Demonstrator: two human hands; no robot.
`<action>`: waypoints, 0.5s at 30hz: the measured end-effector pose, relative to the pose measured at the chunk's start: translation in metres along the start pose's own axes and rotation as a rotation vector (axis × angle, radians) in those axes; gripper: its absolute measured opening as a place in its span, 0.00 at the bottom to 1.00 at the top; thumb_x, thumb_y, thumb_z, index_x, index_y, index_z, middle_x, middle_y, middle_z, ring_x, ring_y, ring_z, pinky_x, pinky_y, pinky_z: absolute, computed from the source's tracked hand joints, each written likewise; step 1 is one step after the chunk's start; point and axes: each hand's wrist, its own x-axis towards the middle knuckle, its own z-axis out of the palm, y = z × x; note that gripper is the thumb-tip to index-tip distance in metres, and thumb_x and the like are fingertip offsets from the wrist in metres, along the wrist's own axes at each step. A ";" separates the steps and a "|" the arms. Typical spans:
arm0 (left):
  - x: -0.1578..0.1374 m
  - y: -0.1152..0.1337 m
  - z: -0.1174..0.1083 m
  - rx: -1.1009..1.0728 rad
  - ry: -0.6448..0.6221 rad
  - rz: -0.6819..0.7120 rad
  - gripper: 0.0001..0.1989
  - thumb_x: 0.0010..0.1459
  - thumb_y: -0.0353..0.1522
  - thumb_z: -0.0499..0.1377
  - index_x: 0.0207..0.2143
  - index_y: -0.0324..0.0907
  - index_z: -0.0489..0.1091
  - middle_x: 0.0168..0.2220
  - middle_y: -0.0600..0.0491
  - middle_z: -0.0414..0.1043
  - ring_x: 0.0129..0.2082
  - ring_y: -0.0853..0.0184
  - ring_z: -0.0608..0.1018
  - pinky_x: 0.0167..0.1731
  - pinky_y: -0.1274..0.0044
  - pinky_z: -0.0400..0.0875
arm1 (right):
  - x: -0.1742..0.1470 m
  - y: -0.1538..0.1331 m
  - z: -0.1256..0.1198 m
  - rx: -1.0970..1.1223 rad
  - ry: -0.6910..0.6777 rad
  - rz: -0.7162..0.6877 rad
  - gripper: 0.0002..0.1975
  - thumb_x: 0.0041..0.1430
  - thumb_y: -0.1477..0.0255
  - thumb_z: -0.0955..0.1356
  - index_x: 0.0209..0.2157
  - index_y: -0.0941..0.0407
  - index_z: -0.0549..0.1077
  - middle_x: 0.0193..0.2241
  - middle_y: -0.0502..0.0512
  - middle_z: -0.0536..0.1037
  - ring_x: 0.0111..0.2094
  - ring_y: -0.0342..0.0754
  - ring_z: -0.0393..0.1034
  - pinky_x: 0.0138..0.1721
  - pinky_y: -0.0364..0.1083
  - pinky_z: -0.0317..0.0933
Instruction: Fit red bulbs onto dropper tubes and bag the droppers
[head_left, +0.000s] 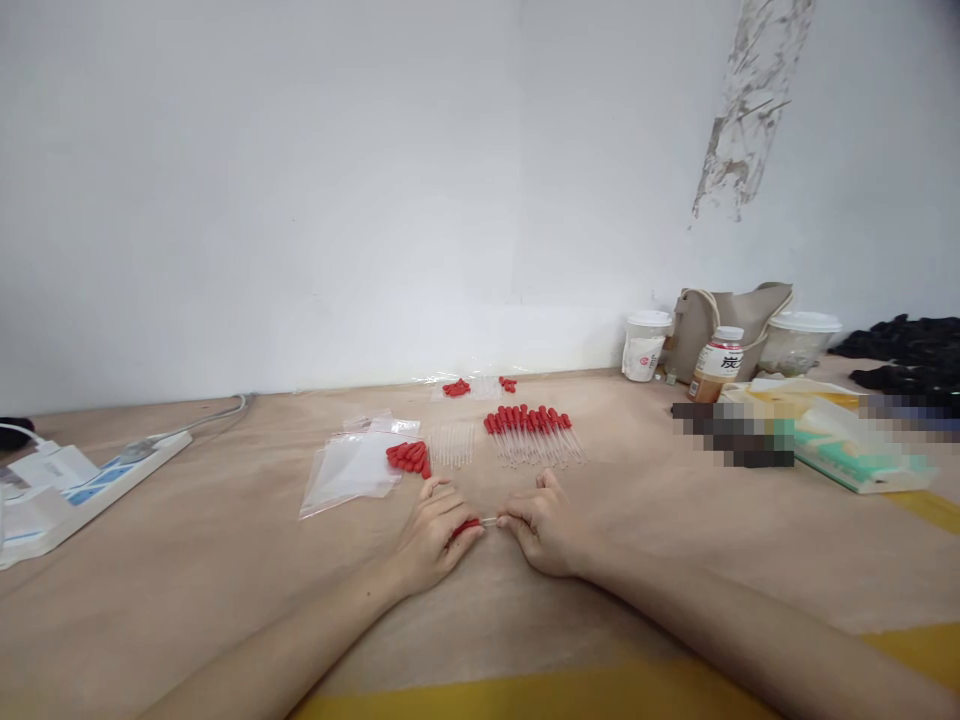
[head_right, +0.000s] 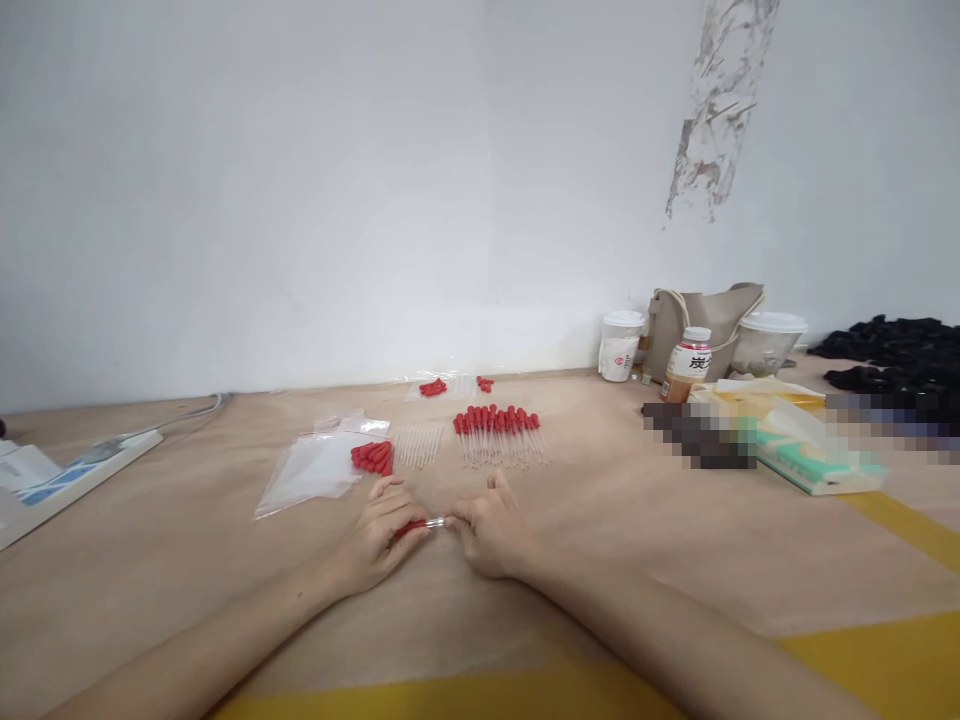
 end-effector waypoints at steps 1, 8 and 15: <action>0.000 0.000 0.000 -0.004 -0.004 0.005 0.08 0.58 0.32 0.50 0.31 0.42 0.68 0.26 0.54 0.69 0.29 0.69 0.70 0.48 0.67 0.54 | 0.000 0.000 0.001 0.005 -0.008 0.013 0.11 0.54 0.76 0.61 0.20 0.57 0.68 0.20 0.48 0.74 0.20 0.39 0.56 0.34 0.46 0.42; 0.003 -0.011 -0.005 0.030 -0.018 0.032 0.08 0.58 0.34 0.52 0.33 0.43 0.69 0.28 0.54 0.72 0.31 0.69 0.71 0.49 0.67 0.53 | 0.004 -0.006 -0.005 -0.086 -0.017 -0.012 0.11 0.56 0.73 0.60 0.23 0.56 0.70 0.23 0.49 0.75 0.24 0.41 0.60 0.34 0.47 0.44; -0.007 -0.018 -0.011 -0.105 0.000 -0.194 0.23 0.55 0.38 0.55 0.53 0.47 0.58 0.50 0.48 0.65 0.49 0.61 0.67 0.47 0.66 0.61 | 0.005 0.006 -0.026 -0.147 -0.030 0.085 0.10 0.53 0.71 0.63 0.21 0.55 0.72 0.22 0.52 0.74 0.29 0.45 0.64 0.35 0.47 0.47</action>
